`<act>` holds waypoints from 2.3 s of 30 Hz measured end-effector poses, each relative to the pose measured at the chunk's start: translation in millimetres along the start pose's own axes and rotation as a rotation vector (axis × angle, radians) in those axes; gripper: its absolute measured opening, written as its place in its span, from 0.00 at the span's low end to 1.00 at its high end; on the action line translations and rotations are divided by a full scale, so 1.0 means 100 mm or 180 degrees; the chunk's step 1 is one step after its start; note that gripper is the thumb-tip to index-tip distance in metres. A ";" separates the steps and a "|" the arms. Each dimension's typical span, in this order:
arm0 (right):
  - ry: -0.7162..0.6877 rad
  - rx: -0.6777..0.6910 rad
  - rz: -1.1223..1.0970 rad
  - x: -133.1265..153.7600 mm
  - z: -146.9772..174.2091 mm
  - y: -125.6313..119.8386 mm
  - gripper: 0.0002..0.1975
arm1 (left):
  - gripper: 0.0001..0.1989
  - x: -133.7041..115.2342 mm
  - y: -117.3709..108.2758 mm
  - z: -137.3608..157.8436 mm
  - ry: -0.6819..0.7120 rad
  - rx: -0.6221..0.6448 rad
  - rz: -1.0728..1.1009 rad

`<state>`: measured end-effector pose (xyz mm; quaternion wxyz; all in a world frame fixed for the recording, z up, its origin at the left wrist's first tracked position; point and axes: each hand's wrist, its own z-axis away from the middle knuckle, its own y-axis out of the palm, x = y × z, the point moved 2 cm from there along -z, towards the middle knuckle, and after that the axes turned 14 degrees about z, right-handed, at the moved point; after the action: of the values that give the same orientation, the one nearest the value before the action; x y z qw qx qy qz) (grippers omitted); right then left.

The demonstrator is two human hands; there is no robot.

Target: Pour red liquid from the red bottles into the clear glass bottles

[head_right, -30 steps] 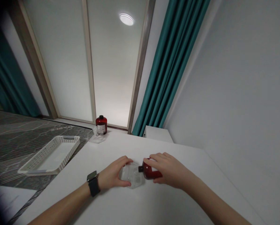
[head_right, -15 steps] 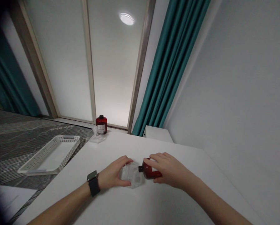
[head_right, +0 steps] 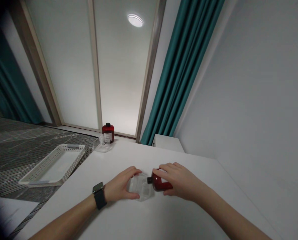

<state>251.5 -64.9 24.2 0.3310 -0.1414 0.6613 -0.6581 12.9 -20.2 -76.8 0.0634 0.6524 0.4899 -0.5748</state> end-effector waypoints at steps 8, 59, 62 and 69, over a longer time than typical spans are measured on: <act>0.0002 0.0057 0.0019 0.02 -0.01 -0.02 0.41 | 0.35 -0.02 0.00 0.00 0.0010 0.0014 -0.0023; 0.0010 0.0079 -0.0011 0.03 -0.04 -0.08 0.41 | 0.34 0.00 -0.01 0.01 0.0024 0.0021 0.0001; 0.0009 0.0094 -0.0009 0.03 -0.04 -0.09 0.40 | 0.34 0.00 -0.01 0.01 0.0003 0.0027 -0.0006; 0.0016 0.0199 0.0005 0.05 -0.05 -0.12 0.42 | 0.34 -0.01 -0.01 0.00 -0.0011 0.0032 -0.0014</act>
<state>241.8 -65.1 34.3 0.3341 -0.1288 0.6414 -0.6785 12.2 -20.9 -75.5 0.0596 0.6506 0.4883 -0.5786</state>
